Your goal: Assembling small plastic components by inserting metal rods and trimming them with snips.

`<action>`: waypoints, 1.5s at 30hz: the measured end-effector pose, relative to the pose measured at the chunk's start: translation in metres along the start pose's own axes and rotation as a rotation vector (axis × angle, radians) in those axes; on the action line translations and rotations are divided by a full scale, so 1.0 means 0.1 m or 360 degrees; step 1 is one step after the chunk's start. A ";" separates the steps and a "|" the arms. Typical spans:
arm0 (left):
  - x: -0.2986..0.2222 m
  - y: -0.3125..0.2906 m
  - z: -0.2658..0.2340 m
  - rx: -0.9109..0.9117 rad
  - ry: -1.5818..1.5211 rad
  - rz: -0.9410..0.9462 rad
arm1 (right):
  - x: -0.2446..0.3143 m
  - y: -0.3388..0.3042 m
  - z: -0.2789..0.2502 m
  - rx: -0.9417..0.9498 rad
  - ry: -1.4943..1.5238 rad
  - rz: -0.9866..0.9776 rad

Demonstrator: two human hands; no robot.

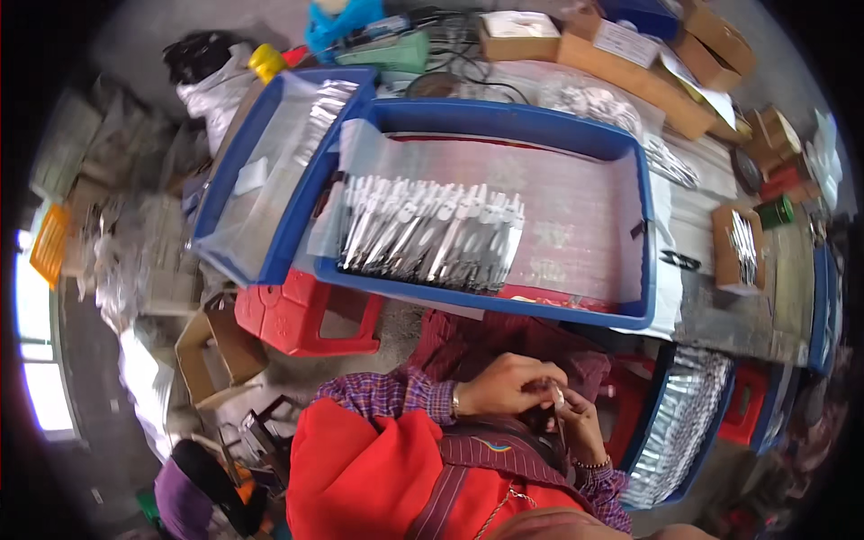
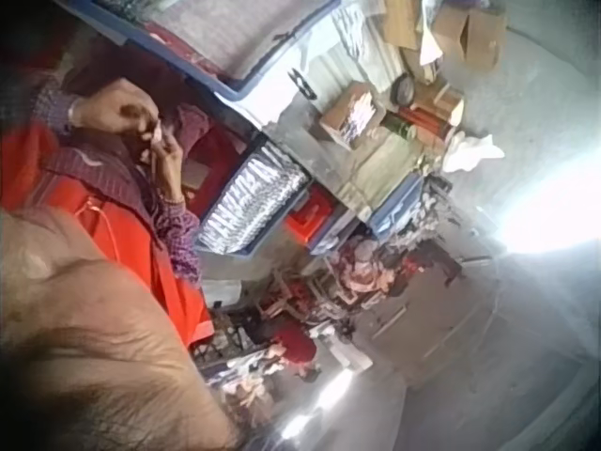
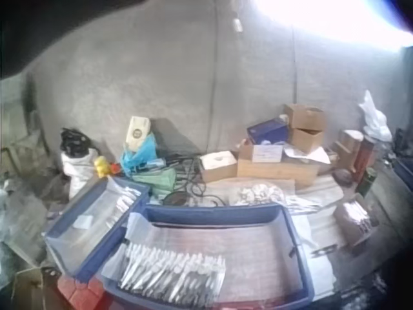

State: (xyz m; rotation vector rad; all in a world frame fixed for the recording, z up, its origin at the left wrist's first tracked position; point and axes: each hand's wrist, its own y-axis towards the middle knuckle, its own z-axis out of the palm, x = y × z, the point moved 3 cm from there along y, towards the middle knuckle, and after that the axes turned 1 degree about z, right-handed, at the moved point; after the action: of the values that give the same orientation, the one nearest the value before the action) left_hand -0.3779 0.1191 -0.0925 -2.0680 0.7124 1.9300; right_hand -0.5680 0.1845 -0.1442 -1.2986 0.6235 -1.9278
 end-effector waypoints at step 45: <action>-0.06 -1.09 -4.81 -0.1659 0.2130 -0.0938 | 0.06 0.18 0.13 -0.0028 -0.1116 -0.0419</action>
State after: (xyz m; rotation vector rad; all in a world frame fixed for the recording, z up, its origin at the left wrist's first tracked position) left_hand 0.0944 -0.0161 -0.0515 -3.4449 -0.9681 0.2972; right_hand -0.5517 0.1687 -0.1492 -1.9976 0.1153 -1.4937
